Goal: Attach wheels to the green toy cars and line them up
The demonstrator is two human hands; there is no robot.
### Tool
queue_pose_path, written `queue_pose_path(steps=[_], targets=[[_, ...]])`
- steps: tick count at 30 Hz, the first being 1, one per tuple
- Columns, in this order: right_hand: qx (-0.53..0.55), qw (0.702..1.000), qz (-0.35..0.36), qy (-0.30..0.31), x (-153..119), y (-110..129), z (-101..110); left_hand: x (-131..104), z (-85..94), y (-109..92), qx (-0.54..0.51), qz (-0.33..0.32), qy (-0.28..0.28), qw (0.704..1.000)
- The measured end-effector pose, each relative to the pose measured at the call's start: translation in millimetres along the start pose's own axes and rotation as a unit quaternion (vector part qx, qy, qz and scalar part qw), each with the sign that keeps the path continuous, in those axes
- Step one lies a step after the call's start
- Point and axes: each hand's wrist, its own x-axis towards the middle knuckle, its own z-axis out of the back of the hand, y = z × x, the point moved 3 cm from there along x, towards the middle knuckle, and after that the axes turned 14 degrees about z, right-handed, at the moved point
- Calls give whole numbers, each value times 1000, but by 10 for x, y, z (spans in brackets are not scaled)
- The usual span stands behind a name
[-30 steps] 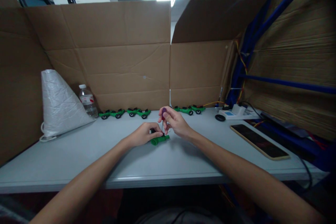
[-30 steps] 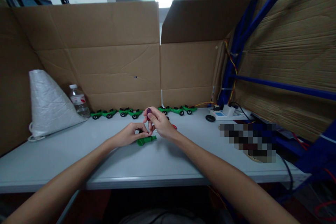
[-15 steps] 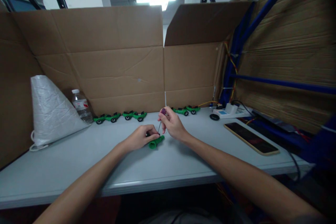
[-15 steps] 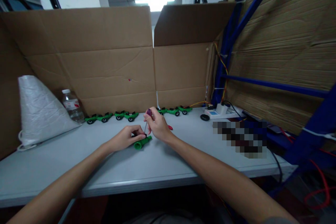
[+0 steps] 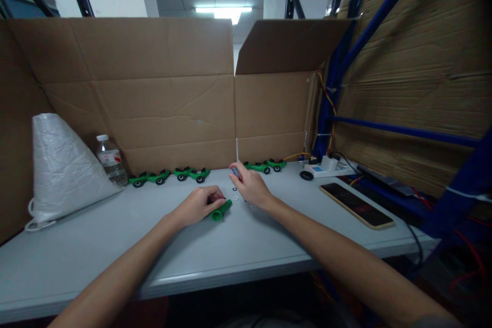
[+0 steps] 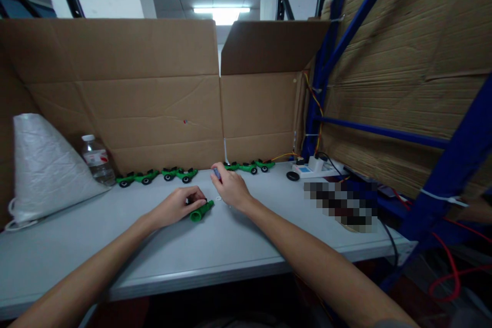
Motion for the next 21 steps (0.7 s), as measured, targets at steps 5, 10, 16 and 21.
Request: queue_pose_path(steps=[5,10,16,21], targets=[[-119,984,-36,130,-37,-14,-72,9,29,41,25,-4,-19,1000],[-160,967,-46,194,-64,-7,-121,13,37,17,45,-8,-32,998],[-164,961,-50,219,-71,3,-134,16,43,9,51,-16,-41,998],[-171,960,-46,216,-68,-8,-107,20,49,28,63,-23,-54,996]])
